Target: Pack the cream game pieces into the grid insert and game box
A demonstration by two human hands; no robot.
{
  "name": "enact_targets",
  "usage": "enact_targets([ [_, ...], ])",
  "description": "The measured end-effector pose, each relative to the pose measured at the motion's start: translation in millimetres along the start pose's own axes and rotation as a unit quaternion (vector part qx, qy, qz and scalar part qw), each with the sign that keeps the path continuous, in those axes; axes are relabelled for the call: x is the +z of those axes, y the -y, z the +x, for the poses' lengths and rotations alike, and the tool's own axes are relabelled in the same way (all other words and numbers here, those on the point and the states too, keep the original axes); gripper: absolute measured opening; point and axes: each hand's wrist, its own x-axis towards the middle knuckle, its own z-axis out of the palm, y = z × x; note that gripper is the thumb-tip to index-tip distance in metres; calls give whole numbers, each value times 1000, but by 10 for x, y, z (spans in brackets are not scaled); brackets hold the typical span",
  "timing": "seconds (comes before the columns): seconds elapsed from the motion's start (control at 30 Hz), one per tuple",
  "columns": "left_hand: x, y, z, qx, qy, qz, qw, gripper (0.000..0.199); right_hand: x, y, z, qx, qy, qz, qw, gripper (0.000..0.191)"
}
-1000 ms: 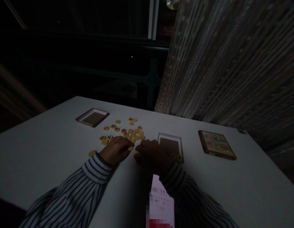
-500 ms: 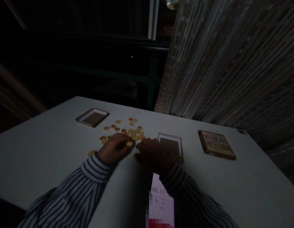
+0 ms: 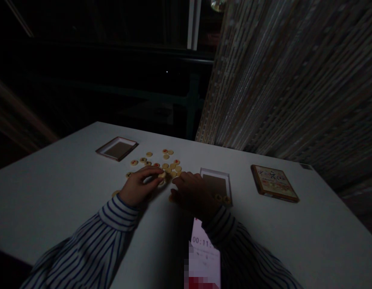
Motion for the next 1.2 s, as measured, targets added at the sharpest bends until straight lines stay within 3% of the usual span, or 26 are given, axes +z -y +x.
enact_targets([
  [0.37,-10,58,8,-33,-3,-42,999,24,-6,2,4,1,-9,2,1000,26],
  [0.77,23,28,-14,-154,20,-154,976,29,-3,18,14,10,-39,17,999,31],
  [1.2,18,-61,-8,-174,64,-181,966,24,43,24,54,12,-102,85,991,25],
])
